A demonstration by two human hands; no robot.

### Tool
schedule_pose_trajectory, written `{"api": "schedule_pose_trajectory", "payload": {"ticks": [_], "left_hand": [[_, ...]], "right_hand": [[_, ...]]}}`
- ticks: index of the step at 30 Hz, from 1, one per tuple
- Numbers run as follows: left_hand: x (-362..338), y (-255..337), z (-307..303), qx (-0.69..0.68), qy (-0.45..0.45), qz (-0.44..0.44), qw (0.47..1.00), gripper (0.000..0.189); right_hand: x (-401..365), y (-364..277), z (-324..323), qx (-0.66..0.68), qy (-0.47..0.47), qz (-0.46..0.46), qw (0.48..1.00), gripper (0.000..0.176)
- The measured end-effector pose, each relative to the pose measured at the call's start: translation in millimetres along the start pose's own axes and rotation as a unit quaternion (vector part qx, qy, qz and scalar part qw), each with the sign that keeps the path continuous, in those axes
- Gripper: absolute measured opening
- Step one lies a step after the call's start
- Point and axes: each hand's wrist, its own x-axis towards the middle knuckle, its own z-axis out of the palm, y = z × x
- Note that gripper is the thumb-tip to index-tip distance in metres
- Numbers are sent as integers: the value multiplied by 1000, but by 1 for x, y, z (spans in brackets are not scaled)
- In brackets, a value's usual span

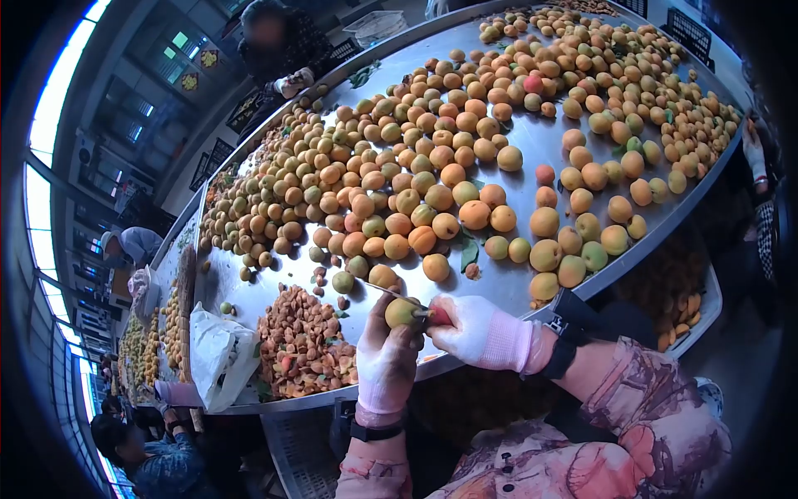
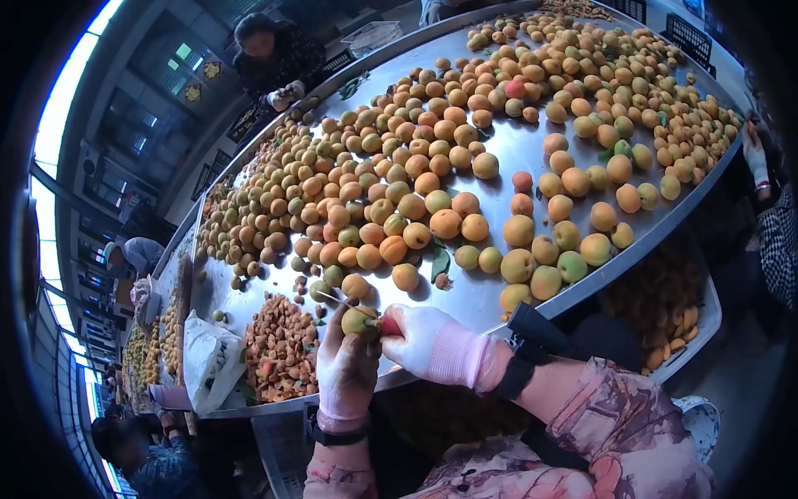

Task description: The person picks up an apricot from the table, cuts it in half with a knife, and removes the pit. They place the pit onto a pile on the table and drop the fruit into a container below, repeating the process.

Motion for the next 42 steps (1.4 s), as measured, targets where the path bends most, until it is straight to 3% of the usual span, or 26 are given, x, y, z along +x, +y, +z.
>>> {"api": "schedule_pose_trajectory", "payload": {"ticks": [6, 13, 18, 21, 24, 25, 28, 29, 31, 33, 35, 36, 37, 42], "left_hand": [[-3, -7, -3, -16, 27, 14, 999, 50], [-8, -5, 10, -36, 41, 20, 998, 50], [-7, -6, -3, 88, 33, 39, 995, 52], [-8, 2, 1, 86, 35, 68, 993, 57], [-6, 6, -13, 129, 18, 46, 990, 62], [-5, 6, -11, 126, 25, 50, 990, 67], [-9, 12, -22, -8, -70, -31, 997, 70], [-11, 13, -21, 5, -69, -30, 997, 73], [-7, 9, -14, -52, -39, 2, 998, 73], [0, 2, -23, -70, -17, 32, 997, 71], [4, -3, -30, -78, 3, 44, 996, 70], [6, -5, -31, -84, 12, 49, 995, 69], [6, -6, -32, -82, 2, 52, 995, 66], [2, -4, -19, -72, 1, 66, 995, 63]], "right_hand": [[0, 0, 12, -3, 44, 11, 999, 16], [3, 7, 21, 9, 24, 23, 999, 18], [8, 12, 26, 66, 9, 36, 997, 12], [13, 14, 31, 136, -25, -52, 989, 19], [5, -11, 11, 266, -175, 227, 920, 18], [0, -14, 9, 354, -197, 231, 885, 18], [1, -2, 6, 534, -339, 270, 727, 21], [0, -7, 3, 512, -343, 263, 743, 22], [-2, -22, 2, 401, -246, 231, 852, 19], [4, -26, 2, 273, -173, 209, 923, 18], [5, -13, 16, 163, -102, 94, 977, 17], [5, -9, 19, 105, -63, 35, 992, 17], [3, -7, 18, 87, -85, 71, 990, 19], [3, 0, 26, -4, -47, 4, 999, 18]]}}
